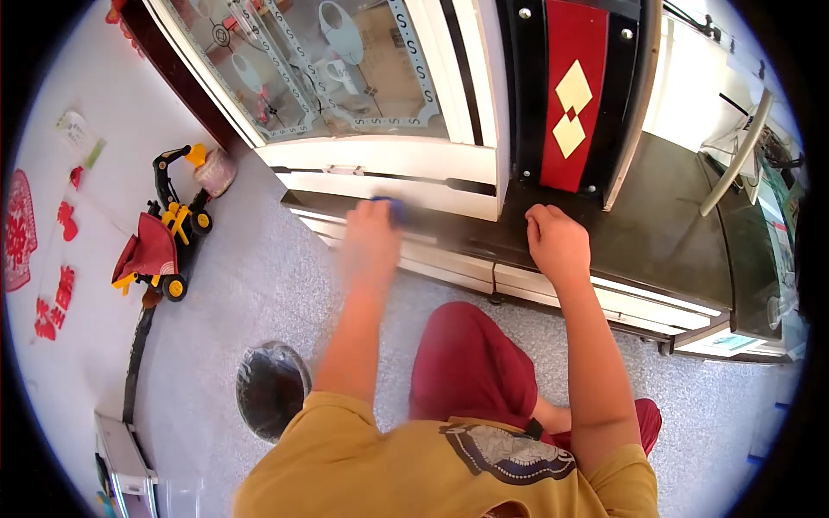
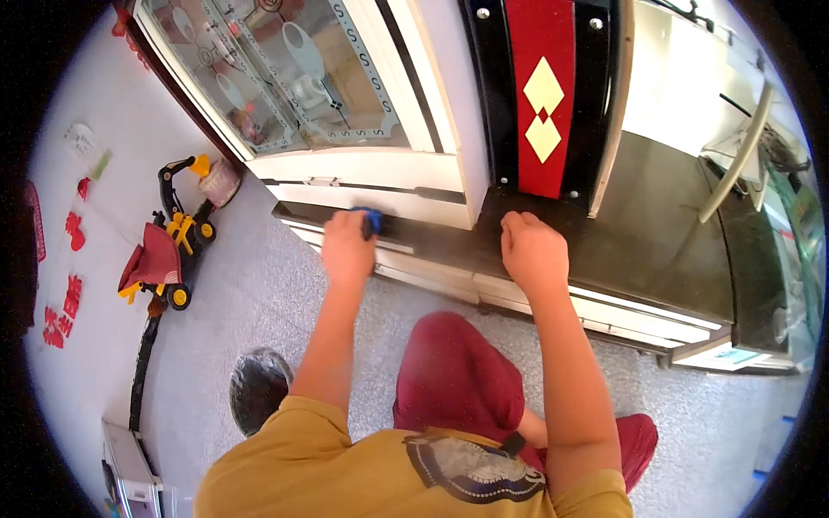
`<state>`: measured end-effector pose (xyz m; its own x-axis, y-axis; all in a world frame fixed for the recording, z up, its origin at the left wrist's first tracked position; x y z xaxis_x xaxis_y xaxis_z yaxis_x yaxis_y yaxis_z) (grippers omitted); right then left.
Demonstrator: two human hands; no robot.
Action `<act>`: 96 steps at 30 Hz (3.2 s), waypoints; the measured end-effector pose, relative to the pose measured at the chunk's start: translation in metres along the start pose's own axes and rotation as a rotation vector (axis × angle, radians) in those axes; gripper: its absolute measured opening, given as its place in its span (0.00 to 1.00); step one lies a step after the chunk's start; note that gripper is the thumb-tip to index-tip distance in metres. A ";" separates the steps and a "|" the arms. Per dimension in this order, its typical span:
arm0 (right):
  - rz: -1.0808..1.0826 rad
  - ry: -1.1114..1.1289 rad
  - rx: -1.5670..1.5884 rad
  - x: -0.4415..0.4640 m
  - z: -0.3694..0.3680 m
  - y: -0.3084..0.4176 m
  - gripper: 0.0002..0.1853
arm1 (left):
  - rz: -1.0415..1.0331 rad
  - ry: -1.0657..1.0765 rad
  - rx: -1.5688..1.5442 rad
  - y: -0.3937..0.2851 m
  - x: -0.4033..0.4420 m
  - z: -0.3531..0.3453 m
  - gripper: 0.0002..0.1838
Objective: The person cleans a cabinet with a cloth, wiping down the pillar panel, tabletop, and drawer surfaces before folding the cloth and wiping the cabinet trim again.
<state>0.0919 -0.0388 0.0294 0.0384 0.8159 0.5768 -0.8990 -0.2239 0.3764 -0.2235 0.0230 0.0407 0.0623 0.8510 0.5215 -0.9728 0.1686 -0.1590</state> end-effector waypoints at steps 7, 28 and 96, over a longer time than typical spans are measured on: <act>-0.001 0.015 0.064 -0.001 0.002 -0.006 0.04 | -0.138 -0.184 -0.662 -0.097 -0.047 0.005 0.35; 0.010 0.006 0.050 -0.002 0.002 -0.002 0.03 | 0.267 -0.459 -0.221 0.067 0.102 0.069 0.20; 0.025 -0.004 -0.007 0.001 0.005 0.005 0.02 | 0.354 -0.105 0.105 0.213 0.190 0.093 0.19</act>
<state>0.0891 -0.0420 0.0353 0.0178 0.8079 0.5891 -0.9029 -0.2401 0.3566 -0.4397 0.1745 0.1836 -0.2993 0.7907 0.5341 -0.9480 -0.1829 -0.2605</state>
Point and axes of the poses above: each hand's wrist, its own x-axis towards the middle knuckle, its own z-axis out of the back of the hand, y = z × x, the point moved 4 cm from there along x, towards the middle knuckle, and after that the axes turned 4 degrees about y, right-handed, at the moved point
